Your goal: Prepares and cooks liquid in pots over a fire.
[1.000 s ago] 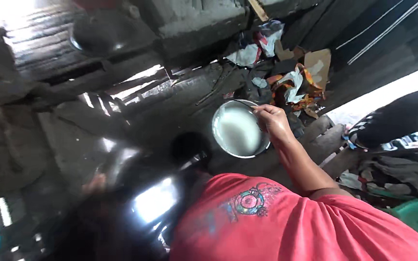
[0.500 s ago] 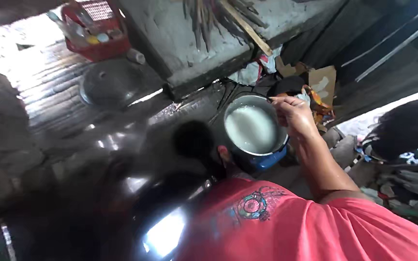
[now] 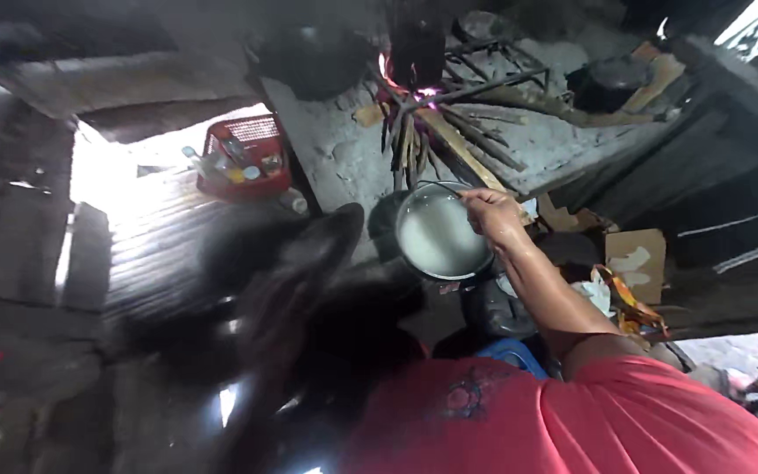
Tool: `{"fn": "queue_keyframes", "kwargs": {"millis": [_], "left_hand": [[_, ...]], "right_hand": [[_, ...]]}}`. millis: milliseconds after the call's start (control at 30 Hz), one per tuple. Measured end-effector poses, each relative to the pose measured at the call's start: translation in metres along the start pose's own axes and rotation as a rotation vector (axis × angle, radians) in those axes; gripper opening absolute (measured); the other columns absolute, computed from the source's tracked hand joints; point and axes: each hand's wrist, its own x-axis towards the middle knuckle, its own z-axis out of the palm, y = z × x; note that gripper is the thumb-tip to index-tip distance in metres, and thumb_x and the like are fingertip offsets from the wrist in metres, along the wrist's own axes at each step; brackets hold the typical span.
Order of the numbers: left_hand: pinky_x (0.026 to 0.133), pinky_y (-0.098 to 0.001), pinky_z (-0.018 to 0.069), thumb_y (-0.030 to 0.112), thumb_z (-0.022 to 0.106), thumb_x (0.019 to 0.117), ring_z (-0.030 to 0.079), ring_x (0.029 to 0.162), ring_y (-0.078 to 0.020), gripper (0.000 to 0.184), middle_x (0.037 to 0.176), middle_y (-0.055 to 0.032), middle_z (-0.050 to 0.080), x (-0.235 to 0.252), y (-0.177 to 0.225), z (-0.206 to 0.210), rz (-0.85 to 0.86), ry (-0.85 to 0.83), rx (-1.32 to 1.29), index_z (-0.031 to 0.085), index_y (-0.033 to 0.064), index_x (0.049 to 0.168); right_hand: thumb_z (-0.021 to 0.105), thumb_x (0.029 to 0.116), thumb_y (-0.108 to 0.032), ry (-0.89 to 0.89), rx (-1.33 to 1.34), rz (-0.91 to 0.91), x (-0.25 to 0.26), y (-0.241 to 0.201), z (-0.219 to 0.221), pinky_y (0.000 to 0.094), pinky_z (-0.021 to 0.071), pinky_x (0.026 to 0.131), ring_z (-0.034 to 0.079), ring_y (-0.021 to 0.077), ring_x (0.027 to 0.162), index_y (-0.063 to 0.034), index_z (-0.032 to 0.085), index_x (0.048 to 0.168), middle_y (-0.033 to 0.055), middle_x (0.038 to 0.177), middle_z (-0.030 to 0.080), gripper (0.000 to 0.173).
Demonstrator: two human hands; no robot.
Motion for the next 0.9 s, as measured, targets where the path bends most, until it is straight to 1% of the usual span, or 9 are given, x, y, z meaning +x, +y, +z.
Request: {"fn": "queue_keyframes", "kwargs": {"millis": [133, 267, 367, 400, 467, 600, 767, 833, 900], "left_hand": [[0.119, -0.0457, 0.035, 0.014, 0.051, 0.1051, 0.053, 0.137, -0.0229, 0.029, 0.14, -0.0075, 0.063, 0.035, -0.023, 0.036, 0.125, -0.026, -0.028, 0.063, 0.0133, 0.132], [0.119, -0.0461, 0.0354, 0.015, 0.05, 0.1049, 0.054, 0.136, -0.0231, 0.031, 0.14, -0.0077, 0.063, 0.058, -0.052, 0.074, 0.244, -0.022, -0.081, 0.063, 0.0157, 0.133], [0.116, -0.048, 0.0363, 0.008, 0.047, 0.1017, 0.058, 0.131, -0.028, 0.031, 0.134, -0.0121, 0.066, 0.075, -0.059, 0.101, 0.293, -0.111, -0.061, 0.067, 0.0132, 0.125], [0.115, -0.0509, 0.0378, 0.005, 0.049, 0.0978, 0.06, 0.129, -0.0306, 0.033, 0.13, -0.0137, 0.068, 0.079, -0.06, 0.111, 0.307, -0.144, -0.07, 0.071, 0.0122, 0.122], [0.117, -0.0547, 0.0354, 0.003, 0.052, 0.0954, 0.059, 0.13, -0.0313, 0.037, 0.132, -0.0133, 0.067, 0.086, -0.059, 0.13, 0.345, -0.188, -0.13, 0.073, 0.0139, 0.123], [0.119, -0.0589, 0.0289, 0.009, 0.055, 0.1004, 0.052, 0.138, -0.031, 0.037, 0.143, -0.0099, 0.061, 0.094, -0.048, 0.169, 0.48, -0.26, -0.168, 0.068, 0.0221, 0.133], [0.12, -0.0644, 0.0258, 0.008, 0.061, 0.0959, 0.045, 0.143, -0.0353, 0.046, 0.15, -0.0122, 0.054, 0.103, -0.024, 0.211, 0.551, -0.453, -0.257, 0.065, 0.0269, 0.138], [0.122, -0.0618, 0.0233, 0.016, 0.063, 0.0972, 0.039, 0.148, -0.035, 0.045, 0.155, -0.0115, 0.049, 0.108, -0.018, 0.223, 0.579, -0.574, -0.297, 0.064, 0.0294, 0.14], [0.124, -0.0588, 0.0215, 0.034, 0.064, 0.0995, 0.034, 0.15, -0.0329, 0.039, 0.157, -0.0097, 0.047, 0.113, -0.014, 0.233, 0.603, -0.671, -0.31, 0.065, 0.0311, 0.138]], "right_hand": [[0.056, 0.1024, -0.01, 0.001, -0.013, 0.024, 0.063, 0.007, 0.014, 0.019, 0.0356, 0.046, 0.038, 0.001, 0.048, -0.0014, 0.07, 0.111, -0.0064, 0.064, 0.049, 0.018], [0.057, 0.1019, -0.01, 0.046, -0.035, 0.038, 0.095, 0.007, 0.027, 0.0198, 0.0364, 0.047, 0.039, 0.002, 0.049, -0.0012, 0.07, 0.11, -0.0046, 0.067, 0.052, 0.018], [0.057, 0.1033, -0.012, 0.02, -0.112, 0.072, 0.108, -0.001, 0.028, 0.0207, 0.0388, 0.05, 0.043, 0.0031, 0.053, -0.0022, 0.07, 0.112, -0.0023, 0.072, 0.055, 0.019], [0.057, 0.1037, -0.014, 0.003, -0.143, 0.086, 0.111, -0.003, 0.028, 0.0211, 0.0394, 0.052, 0.043, 0.0034, 0.054, -0.0024, 0.07, 0.113, -0.0016, 0.074, 0.056, 0.019], [0.056, 0.1043, -0.014, -0.036, -0.179, 0.1, 0.114, -0.007, 0.028, 0.0209, 0.0401, 0.052, 0.044, 0.0032, 0.055, -0.0016, 0.068, 0.116, -0.0008, 0.077, 0.056, 0.02], [0.055, 0.1046, -0.013, -0.087, -0.185, 0.095, 0.114, -0.009, 0.025, 0.0206, 0.039, 0.053, 0.043, 0.0031, 0.056, -0.0009, 0.065, 0.118, -0.0009, 0.079, 0.055, 0.021], [0.056, 0.1043, -0.013, -0.055, -0.184, 0.093, 0.114, -0.007, 0.025, 0.0218, 0.0396, 0.054, 0.043, 0.0039, 0.056, -0.0018, 0.067, 0.117, -0.0006, 0.076, 0.056, 0.02], [0.055, 0.1043, -0.012, -0.05, -0.161, 0.097, 0.113, -0.008, 0.026, 0.0208, 0.0375, 0.051, 0.041, 0.0033, 0.054, -0.0014, 0.066, 0.117, -0.001, 0.075, 0.055, 0.019], [0.055, 0.1044, -0.012, -0.055, -0.149, 0.115, 0.113, -0.008, 0.025, 0.021, 0.037, 0.05, 0.04, 0.0034, 0.053, -0.0018, 0.066, 0.117, -0.0014, 0.074, 0.054, 0.02]]}}
